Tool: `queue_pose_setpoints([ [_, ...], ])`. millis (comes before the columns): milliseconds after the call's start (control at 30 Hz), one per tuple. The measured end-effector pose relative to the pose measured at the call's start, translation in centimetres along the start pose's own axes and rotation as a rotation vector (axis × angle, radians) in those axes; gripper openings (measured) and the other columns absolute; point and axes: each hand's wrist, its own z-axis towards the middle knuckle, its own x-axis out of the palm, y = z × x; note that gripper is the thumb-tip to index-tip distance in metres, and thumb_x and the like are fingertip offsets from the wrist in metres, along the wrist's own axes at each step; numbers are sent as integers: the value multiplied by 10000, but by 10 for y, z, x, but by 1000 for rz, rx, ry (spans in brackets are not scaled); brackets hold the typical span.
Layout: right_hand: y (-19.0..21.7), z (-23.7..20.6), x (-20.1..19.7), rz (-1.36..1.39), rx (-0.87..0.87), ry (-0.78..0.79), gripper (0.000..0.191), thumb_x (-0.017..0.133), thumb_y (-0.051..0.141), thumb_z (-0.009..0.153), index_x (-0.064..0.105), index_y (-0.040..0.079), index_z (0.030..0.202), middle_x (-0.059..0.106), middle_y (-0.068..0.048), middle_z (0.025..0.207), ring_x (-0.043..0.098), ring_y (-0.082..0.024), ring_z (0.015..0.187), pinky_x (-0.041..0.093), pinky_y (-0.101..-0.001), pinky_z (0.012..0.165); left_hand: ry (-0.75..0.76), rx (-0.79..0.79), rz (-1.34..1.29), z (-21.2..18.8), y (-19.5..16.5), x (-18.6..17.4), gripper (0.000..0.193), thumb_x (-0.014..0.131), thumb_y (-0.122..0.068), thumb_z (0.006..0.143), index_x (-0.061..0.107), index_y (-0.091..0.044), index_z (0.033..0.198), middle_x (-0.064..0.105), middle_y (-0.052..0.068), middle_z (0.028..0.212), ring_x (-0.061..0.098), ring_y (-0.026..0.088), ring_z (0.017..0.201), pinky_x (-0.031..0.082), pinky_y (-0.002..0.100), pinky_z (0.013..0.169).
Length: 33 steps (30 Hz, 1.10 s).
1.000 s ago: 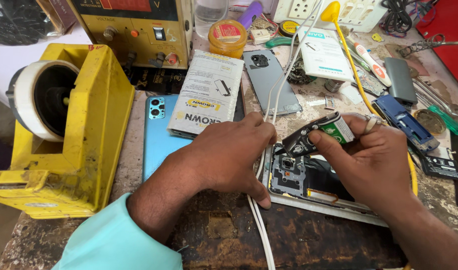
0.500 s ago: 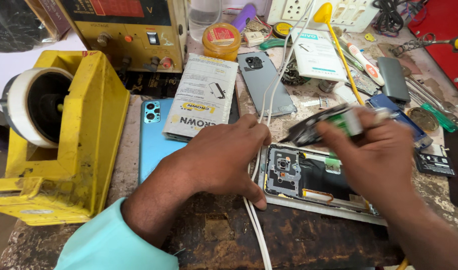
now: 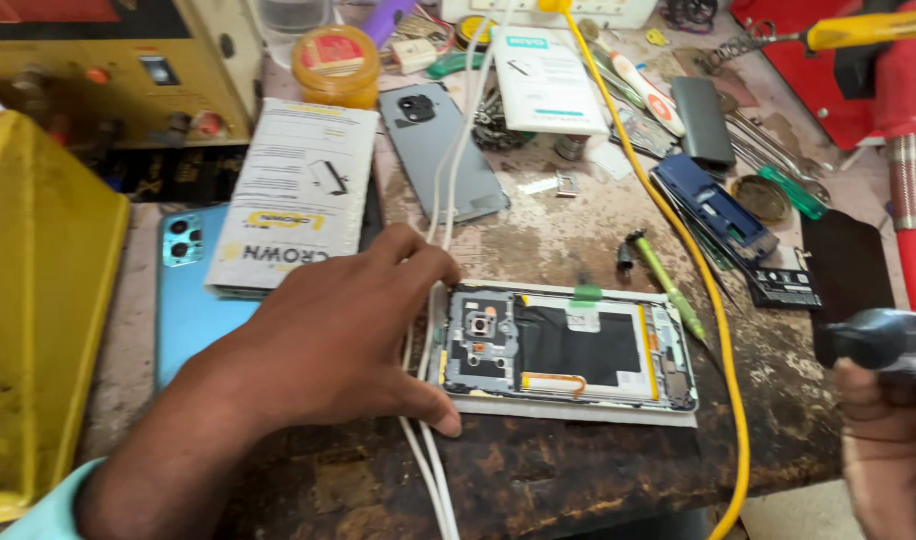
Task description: The person applies adhesive from a small bottle along the edge of a disassembled smartphone's back cover, then presses the cover onto the phone body and aligns it. They then hold the reassembled phone near a power supply unit and press its buttons, appearing to test it.
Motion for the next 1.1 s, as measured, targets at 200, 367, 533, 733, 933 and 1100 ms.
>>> queue_pose_setpoints([
  [200, -10, -1, -39, -123, -30, 12, 101, 575, 89, 1205, 537, 9, 1253, 628, -133, 1192, 690, -237, 1162, 558, -451, 1118, 17, -44, 47, 31, -23, 6, 1121, 935, -632, 482, 495, -319, 1464, 450, -11, 1438, 604, 276, 1181, 485, 470, 956],
  [367, -29, 9, -42, -113, -53, -44, 163, 589, 100, 1144, 545, 8, 1271, 652, -103, 1166, 706, -206, 1100, 578, -406, 1056, 14, -80, 32, 47, -29, 8, 1086, 962, -626, 499, 500, -329, 1437, 421, -22, 1447, 651, 245, 1099, 506, 452, 937],
  [533, -47, -1, -40, -260, -91, -162, 184, 661, 105, 1054, 621, 14, 1209, 689, -101, 1038, 709, -195, 961, 571, -379, 922, -72, 32, -25, 53, -24, 15, 1030, 965, -594, 493, 510, -279, 1362, 501, -1, 1299, 663, 254, 1022, 514, 463, 840],
  [733, -32, -27, 17, -1075, 52, -182, 211, 747, 111, 946, 712, 23, 1135, 733, -100, 884, 713, -182, 794, 564, -346, 761, -117, 94, -11, 55, -17, 18, 993, 952, -567, 456, 523, -246, 1292, 543, 16, 1214, 657, 289, 987, 506, 476, 773],
  [933, -26, -39, 119, -1281, -49, 110, 203, 811, 87, 843, 764, 31, 1032, 771, -83, 830, 732, -148, 733, 565, -304, 697, -103, 97, -32, 46, -3, 21, 974, 956, -579, 490, 502, -226, 1277, 545, 21, 1216, 667, 299, 958, 505, 478, 776],
  [1100, -32, -46, 164, -1207, -224, 163, 215, 795, 44, 832, 705, 30, 1028, 746, -91, 911, 714, -116, 829, 558, -268, 752, -147, 167, -6, 39, 8, 20, 969, 954, -584, 492, 501, -187, 1252, 561, 53, 1221, 662, 330, 964, 506, 489, 775],
])
